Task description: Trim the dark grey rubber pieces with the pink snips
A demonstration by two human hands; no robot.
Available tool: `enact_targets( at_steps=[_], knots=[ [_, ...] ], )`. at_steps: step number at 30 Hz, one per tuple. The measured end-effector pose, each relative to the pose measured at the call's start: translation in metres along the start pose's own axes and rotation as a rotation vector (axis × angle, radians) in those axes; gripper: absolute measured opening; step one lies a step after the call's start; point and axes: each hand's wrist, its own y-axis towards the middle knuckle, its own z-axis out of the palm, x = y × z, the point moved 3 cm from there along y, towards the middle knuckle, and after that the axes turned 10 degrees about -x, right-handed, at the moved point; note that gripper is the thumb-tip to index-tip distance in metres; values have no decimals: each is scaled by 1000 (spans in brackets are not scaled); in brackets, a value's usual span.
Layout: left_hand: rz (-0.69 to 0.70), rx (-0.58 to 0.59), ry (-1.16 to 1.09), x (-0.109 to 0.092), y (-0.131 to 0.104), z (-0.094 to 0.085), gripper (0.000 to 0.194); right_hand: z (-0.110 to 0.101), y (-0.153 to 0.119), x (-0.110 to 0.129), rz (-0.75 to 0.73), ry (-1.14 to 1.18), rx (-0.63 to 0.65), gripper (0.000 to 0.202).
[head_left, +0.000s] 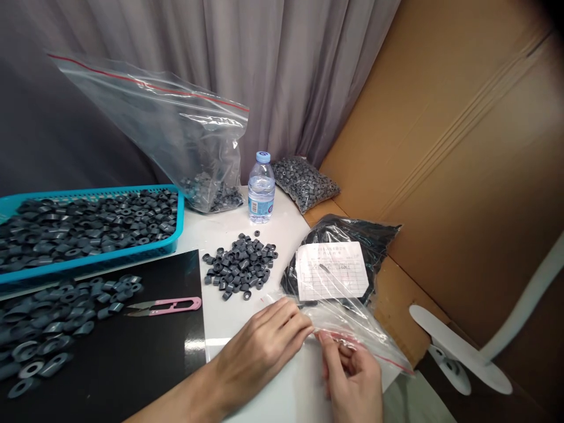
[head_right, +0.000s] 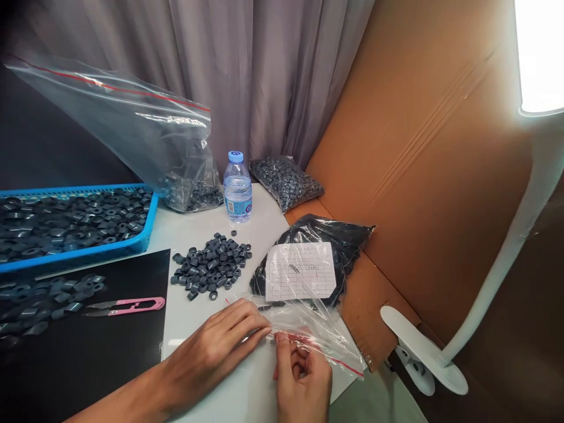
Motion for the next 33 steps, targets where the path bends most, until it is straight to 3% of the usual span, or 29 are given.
enact_targets(
  at_steps=[6,14,19,23,28,33],
  knots=[
    [102,-39,134,-2,-7,6,12,0,1,-10,-23,-69,-3,50],
    [39,-50,79,-1,-4,4,16,1,0,-5,-17,-58,34,47],
    [-6,26,47,3,-7,5,21,-4,3,1,-153,-156,65,47],
    [-39,92,13,4,-7,2,28,-7,5,3,-158,-157,52,49],
    [-14,31,6,2,-1,1,24,-4,5,7,-163,-53,89,46],
    [82,-21,116,-3,-1,8,16,-3,5,1,-179,-159,63,48]
  ],
)
